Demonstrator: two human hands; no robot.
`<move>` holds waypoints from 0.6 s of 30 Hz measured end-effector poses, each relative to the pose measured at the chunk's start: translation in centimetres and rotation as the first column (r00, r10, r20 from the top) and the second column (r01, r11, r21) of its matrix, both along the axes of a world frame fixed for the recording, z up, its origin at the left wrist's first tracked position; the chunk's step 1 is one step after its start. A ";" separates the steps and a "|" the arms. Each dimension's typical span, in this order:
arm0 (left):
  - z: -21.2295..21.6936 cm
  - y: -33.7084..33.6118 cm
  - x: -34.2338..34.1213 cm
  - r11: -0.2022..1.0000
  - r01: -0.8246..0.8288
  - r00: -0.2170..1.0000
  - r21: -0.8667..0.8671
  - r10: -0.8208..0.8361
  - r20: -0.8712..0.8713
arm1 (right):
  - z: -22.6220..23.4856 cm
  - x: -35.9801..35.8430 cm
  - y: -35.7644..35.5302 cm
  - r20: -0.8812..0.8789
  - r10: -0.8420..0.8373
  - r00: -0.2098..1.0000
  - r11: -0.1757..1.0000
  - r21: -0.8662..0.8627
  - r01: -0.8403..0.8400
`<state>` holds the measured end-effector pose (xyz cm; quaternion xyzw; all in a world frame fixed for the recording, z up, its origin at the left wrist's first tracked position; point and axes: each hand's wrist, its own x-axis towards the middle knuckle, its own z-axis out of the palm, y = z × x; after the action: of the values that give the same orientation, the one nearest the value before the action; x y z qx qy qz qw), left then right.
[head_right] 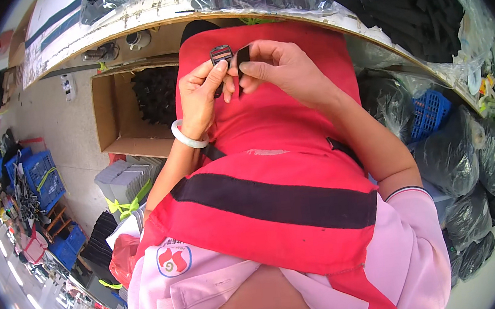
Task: Thread plastic buckle components onto black nylon straps.
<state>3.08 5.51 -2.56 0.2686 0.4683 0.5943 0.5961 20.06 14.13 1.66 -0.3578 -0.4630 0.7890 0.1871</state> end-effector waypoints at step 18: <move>0.3 -0.1 0.6 0.984 -0.027 0.875 0.177 0.109 -0.472 | 0.0 -0.1 0.4 -0.085 0.107 0.991 0.920 -0.369 -0.131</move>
<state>3.69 5.45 -2.28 0.4391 0.5596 0.5667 0.4159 19.96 14.49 1.70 -0.3328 -0.3190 0.8836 0.0821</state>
